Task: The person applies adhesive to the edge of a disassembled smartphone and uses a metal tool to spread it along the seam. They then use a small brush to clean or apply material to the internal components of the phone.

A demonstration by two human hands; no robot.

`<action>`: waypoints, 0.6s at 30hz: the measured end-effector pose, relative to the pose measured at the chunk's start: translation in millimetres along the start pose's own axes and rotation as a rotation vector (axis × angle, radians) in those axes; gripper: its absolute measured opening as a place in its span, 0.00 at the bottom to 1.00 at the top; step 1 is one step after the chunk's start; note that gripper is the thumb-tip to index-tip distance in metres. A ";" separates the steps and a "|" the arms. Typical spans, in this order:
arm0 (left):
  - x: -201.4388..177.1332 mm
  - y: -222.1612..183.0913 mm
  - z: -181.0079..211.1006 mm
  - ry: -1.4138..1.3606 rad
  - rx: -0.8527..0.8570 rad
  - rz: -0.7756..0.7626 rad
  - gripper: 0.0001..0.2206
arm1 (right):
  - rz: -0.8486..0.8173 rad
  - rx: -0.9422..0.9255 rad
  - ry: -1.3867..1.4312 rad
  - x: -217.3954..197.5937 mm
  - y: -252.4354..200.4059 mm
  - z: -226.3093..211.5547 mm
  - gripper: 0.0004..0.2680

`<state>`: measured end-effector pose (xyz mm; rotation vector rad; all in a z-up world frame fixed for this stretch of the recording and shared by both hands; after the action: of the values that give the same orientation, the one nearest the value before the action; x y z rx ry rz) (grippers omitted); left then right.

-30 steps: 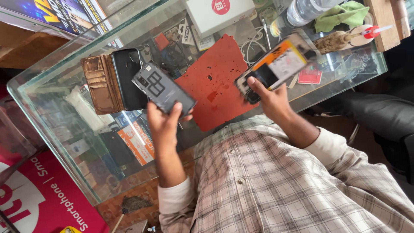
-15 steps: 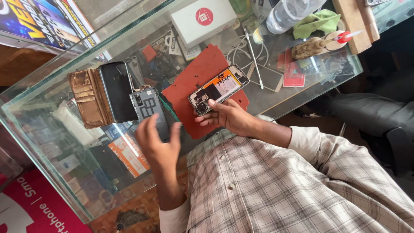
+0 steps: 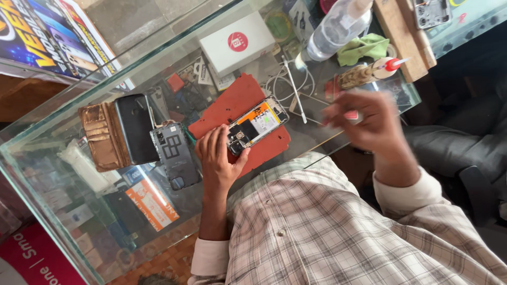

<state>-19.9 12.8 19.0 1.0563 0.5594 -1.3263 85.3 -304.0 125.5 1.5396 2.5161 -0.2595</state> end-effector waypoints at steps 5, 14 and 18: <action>3.3 2.1 1.4 -0.007 -0.058 0.041 0.29 | 0.449 -0.401 -0.112 -76.1 -6.3 -7.9 0.08; -1.1 6.1 0.4 -0.062 -0.068 0.049 0.28 | 0.357 -0.537 -0.399 -150.6 13.9 8.0 0.08; 0.5 4.0 -3.1 -0.090 -0.073 0.051 0.27 | 0.285 -0.615 -0.660 -182.8 37.4 8.7 0.03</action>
<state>-15.3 14.9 18.3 0.9409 0.5059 -1.2925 201.1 -446.7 159.5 1.2559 1.6331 0.0497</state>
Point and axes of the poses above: each hand's wrist, its own y-axis towards the middle knuckle, its own x-axis out of the palm, z = x × y, the point moved 2 cm from there along y, towards the middle knuckle, and after that the axes turned 5 degrees about -z, right-handed, at the moved point
